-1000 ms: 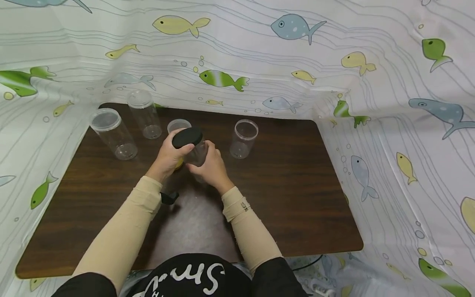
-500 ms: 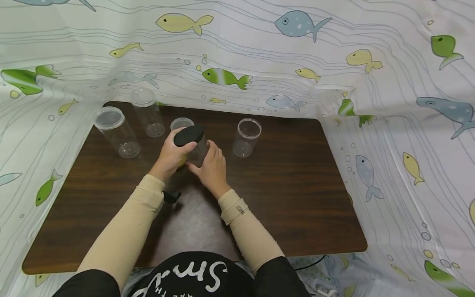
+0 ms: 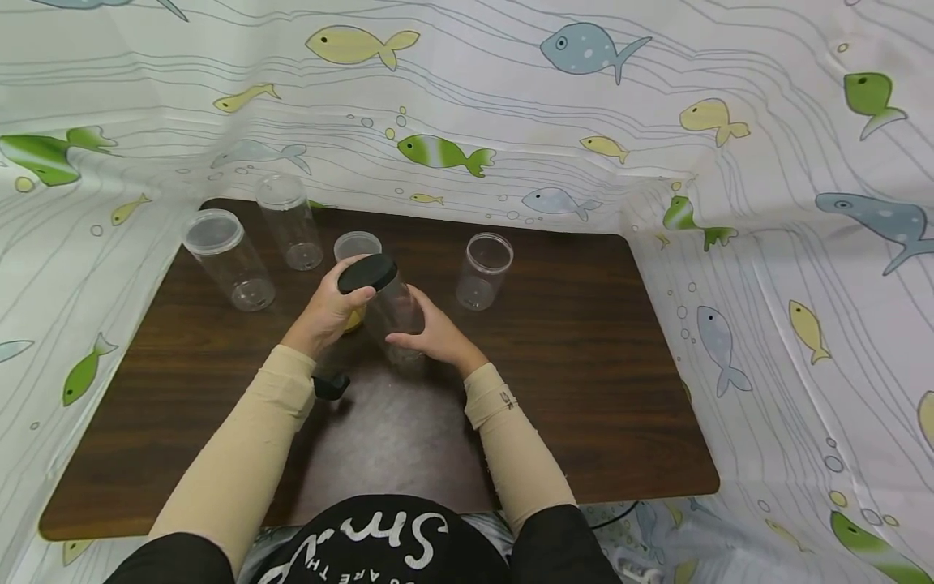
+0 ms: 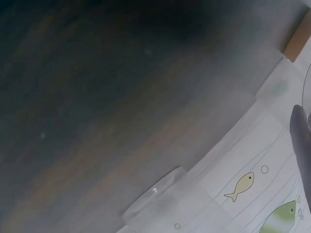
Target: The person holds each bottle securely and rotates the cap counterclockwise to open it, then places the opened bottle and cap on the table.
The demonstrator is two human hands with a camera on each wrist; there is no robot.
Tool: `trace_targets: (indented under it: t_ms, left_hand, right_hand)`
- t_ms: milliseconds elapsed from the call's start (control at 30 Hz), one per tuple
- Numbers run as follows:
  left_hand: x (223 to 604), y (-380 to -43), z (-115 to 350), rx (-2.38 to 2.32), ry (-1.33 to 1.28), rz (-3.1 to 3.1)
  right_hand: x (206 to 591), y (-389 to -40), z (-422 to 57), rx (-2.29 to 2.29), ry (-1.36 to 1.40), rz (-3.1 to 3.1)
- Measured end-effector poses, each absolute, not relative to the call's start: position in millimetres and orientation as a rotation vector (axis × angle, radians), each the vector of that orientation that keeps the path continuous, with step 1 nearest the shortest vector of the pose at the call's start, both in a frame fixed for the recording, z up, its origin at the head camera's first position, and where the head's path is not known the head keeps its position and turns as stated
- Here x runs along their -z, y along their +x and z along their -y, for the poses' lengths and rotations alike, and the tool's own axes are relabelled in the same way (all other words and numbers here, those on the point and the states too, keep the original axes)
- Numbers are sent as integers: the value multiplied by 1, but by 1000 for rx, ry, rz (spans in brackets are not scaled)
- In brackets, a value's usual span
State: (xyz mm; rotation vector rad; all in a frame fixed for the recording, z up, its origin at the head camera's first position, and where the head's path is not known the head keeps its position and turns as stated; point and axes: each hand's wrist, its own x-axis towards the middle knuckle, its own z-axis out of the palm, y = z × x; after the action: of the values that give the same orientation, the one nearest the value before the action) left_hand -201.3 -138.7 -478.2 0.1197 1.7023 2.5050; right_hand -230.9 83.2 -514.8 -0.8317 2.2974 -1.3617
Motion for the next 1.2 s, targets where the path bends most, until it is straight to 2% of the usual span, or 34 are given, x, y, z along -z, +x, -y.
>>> trace_targets:
  t_ms: [333, 667, 900, 1200]
  left_hand:
    - [479, -206, 136, -2372, 37, -1929]
    - [479, -209, 136, -2278, 50, -2131]
    - [481, -205, 144, -2266, 54, -2162]
    - [480, -206, 145, -2329, 158, -2025]
  right_hand:
    - [523, -221, -59, 1421, -750, -2571]
    - [522, -215, -47, 1215, -732, -2922]
    - [517, -227, -63, 1312, -867, -2649]
    - [510, -241, -83, 1406, -844, -2283]
